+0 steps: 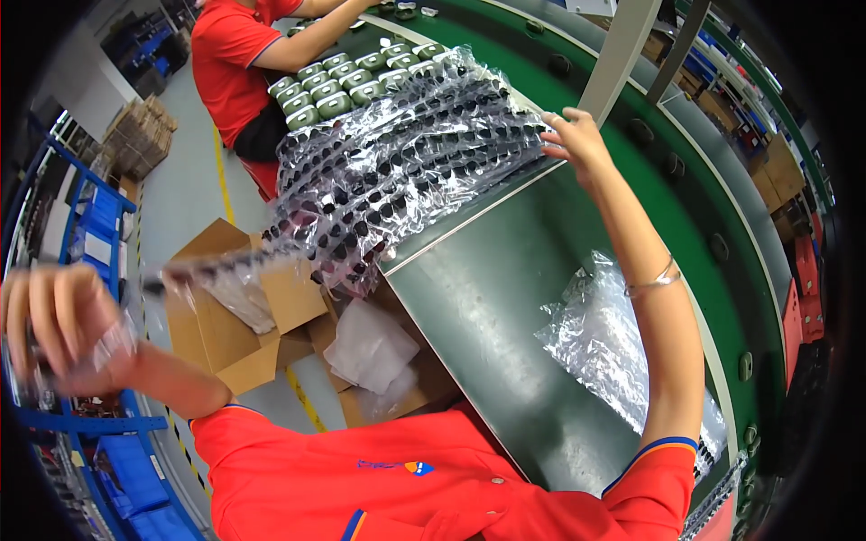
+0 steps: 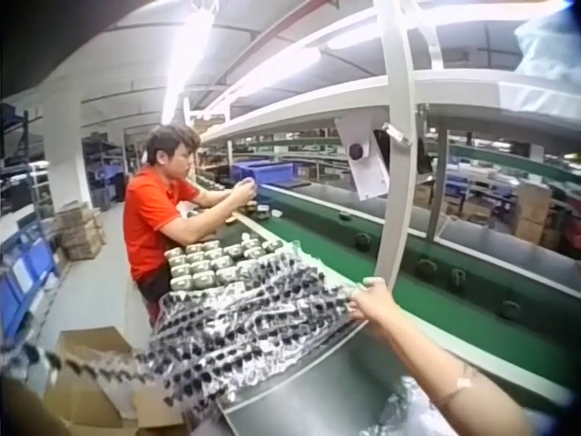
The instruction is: The person assembles electronic components onto a circuit strip by applying adhesive from an applicator bottle, then secures the components into plastic housings using a mallet.
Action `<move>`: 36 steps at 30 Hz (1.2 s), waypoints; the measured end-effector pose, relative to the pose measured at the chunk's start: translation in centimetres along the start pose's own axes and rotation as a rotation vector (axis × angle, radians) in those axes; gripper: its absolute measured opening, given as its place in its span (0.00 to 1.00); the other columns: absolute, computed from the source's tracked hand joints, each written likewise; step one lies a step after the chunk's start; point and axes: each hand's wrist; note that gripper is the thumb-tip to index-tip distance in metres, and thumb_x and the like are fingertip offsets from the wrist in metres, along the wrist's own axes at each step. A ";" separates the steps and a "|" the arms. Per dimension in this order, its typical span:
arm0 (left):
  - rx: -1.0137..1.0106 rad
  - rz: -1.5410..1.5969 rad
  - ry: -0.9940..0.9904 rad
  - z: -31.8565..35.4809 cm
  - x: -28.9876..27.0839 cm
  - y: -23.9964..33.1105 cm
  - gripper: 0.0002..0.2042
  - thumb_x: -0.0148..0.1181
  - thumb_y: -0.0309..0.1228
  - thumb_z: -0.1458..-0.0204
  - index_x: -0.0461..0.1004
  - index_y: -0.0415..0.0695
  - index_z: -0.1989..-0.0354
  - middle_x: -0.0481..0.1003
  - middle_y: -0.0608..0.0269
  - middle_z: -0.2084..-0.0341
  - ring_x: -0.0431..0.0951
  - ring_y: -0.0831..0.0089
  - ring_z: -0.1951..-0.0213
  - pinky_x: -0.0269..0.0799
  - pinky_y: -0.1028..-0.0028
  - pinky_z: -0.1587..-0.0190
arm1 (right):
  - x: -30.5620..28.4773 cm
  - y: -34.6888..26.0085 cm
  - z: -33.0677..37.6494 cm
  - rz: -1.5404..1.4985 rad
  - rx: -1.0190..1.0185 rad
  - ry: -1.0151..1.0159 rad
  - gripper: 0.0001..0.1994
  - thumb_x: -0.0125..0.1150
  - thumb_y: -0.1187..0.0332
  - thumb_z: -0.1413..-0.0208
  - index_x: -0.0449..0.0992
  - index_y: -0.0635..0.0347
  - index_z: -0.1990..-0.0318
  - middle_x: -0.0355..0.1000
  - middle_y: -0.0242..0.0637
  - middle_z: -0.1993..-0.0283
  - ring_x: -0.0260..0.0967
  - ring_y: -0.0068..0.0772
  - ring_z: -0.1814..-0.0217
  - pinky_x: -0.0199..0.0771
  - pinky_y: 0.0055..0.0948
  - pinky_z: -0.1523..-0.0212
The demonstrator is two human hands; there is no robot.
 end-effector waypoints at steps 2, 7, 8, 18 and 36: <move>-0.264 -0.161 -0.450 1.0 -2.1 4.5 0.11 0.59 0.19 0.65 0.66 0.44 0.72 0.71 0.71 0.81 0.65 0.84 0.90 0.55 0.85 0.83 | 2.9 -2.1 4.7 0.554 -0.424 0.222 0.26 0.59 0.64 0.53 0.60 0.65 0.48 0.67 0.47 0.56 0.67 0.35 0.54 0.68 0.28 0.54; 0.199 -1.278 -0.003 2.2 4.9 -5.7 0.24 0.60 0.24 0.60 0.58 0.37 0.52 0.72 0.60 0.80 0.68 0.72 0.76 0.61 0.75 0.72 | 8.7 -6.1 18.4 0.084 -0.851 -0.835 0.34 0.66 0.66 0.62 0.57 0.61 0.46 0.63 0.43 0.52 0.65 0.34 0.52 0.65 0.31 0.52; 0.207 -1.316 0.042 1.6 5.7 -7.5 0.23 0.60 0.24 0.59 0.59 0.37 0.53 0.73 0.57 0.78 0.69 0.72 0.75 0.62 0.75 0.70 | 9.3 -6.1 20.3 -0.007 -0.950 -0.871 0.34 0.68 0.65 0.65 0.58 0.62 0.48 0.67 0.46 0.57 0.68 0.37 0.57 0.67 0.33 0.55; -1.275 0.023 -0.536 0.9 4.1 -15.7 0.45 0.40 0.66 0.57 0.50 0.34 0.44 0.70 0.47 0.58 0.71 0.65 0.57 0.63 0.73 0.53 | -1.3 -8.8 25.9 -0.308 -0.505 -0.224 0.15 0.50 0.67 0.48 0.64 0.68 0.56 0.70 0.47 0.64 0.73 0.34 0.69 0.74 0.28 0.65; -1.680 0.146 -0.951 2.9 12.2 -38.1 0.16 0.55 0.15 0.57 0.65 0.37 0.58 0.75 0.55 0.72 0.76 0.76 0.72 0.72 0.80 0.68 | -31.8 3.2 42.4 -0.088 -0.257 1.042 0.28 0.54 0.78 0.53 0.54 0.60 0.43 0.68 0.37 0.63 0.68 0.28 0.61 0.73 0.24 0.62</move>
Point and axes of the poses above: each hand's wrist, its own z-axis away from the middle knuckle, its own x-axis out of the palm, y = z × x
